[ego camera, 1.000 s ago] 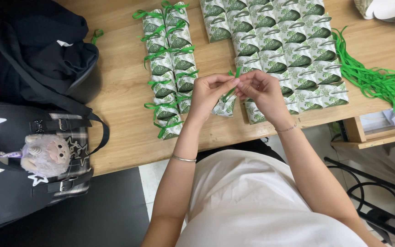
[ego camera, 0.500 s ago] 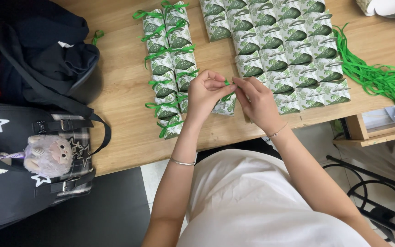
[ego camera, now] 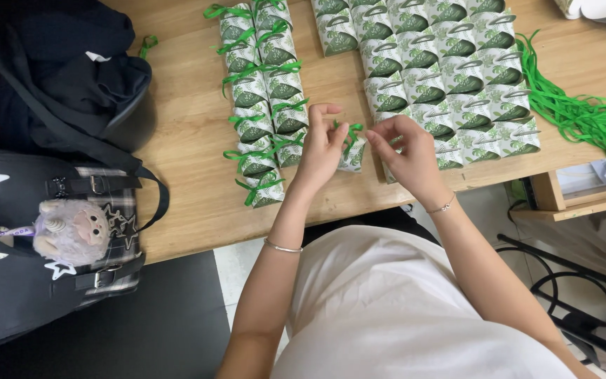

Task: Tying green ribbons around small gift boxes or wrapped packages.

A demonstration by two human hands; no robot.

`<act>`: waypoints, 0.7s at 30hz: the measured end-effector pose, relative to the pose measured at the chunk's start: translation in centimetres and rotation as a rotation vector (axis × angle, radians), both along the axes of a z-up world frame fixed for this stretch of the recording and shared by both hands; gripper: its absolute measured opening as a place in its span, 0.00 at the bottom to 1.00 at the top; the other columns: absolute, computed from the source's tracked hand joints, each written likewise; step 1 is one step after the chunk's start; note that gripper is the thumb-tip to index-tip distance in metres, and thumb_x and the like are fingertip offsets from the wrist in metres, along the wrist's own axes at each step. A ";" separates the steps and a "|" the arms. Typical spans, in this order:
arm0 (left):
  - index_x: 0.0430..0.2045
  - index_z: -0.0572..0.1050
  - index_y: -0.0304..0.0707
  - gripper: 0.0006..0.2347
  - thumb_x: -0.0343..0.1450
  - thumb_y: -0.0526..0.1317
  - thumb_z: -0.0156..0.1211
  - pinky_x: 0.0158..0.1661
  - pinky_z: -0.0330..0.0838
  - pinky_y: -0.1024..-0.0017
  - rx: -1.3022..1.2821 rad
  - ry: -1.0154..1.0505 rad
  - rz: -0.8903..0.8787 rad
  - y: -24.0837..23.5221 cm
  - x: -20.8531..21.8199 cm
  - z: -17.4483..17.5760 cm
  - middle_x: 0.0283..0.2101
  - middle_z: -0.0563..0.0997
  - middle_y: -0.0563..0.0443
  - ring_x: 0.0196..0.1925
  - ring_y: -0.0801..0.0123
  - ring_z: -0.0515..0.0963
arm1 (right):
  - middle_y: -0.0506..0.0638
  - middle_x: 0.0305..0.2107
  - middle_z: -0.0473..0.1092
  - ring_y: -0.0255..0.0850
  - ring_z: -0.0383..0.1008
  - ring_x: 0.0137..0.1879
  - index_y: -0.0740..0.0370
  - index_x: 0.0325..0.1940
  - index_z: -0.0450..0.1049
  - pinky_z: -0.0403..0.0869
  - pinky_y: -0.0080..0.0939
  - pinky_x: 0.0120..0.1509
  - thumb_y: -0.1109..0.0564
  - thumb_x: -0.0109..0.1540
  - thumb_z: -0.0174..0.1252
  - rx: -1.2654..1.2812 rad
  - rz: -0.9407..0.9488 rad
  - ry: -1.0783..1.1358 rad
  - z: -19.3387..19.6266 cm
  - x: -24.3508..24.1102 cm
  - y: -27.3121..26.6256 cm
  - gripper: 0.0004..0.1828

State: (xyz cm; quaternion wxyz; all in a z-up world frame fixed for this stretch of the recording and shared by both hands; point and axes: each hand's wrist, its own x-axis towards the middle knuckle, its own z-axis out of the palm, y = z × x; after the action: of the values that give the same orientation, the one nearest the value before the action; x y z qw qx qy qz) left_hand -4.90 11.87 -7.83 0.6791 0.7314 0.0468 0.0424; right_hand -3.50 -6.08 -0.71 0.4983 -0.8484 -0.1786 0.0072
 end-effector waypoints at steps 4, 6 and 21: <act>0.53 0.60 0.39 0.14 0.76 0.34 0.56 0.38 0.77 0.75 -0.253 0.079 -0.026 -0.3 0.0 -0.7 0.37 0.79 0.47 0.38 0.73 0.80 | 0.52 0.31 0.77 0.34 0.69 0.33 0.66 0.45 0.80 0.69 0.35 0.36 0.53 0.68 0.64 -0.041 -0.016 0.343 -2.1 -0.2 0.0 0.12; 0.52 0.62 0.38 0.15 0.74 0.34 0.59 0.37 0.78 0.77 -0.308 0.101 -0.061 -0.2 -0.1 -0.7 0.37 0.80 0.47 0.38 0.75 0.80 | 0.45 0.33 0.77 0.27 0.76 0.38 0.65 0.44 0.77 0.73 0.27 0.40 0.53 0.67 0.61 0.272 0.128 0.427 -2.8 -0.2 0.4 0.11; 0.39 0.75 0.47 0.07 0.71 0.38 0.65 0.32 0.72 0.55 0.895 0.139 0.390 8.1 -4.7 -0.2 0.34 0.84 0.53 0.37 0.55 0.83 | 0.53 0.29 0.77 0.52 0.76 0.34 0.59 0.31 0.78 0.72 0.50 0.36 0.52 0.62 0.64 -0.665 -0.292 -0.045 -8.9 0.1 -10.6 0.09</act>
State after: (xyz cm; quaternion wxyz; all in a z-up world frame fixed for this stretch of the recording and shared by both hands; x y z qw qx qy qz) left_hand -9.63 19.95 -8.01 0.2728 0.9301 0.2050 0.1356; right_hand -3.42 -16.63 -9.60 0.1869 -0.9805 -0.0544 -0.0251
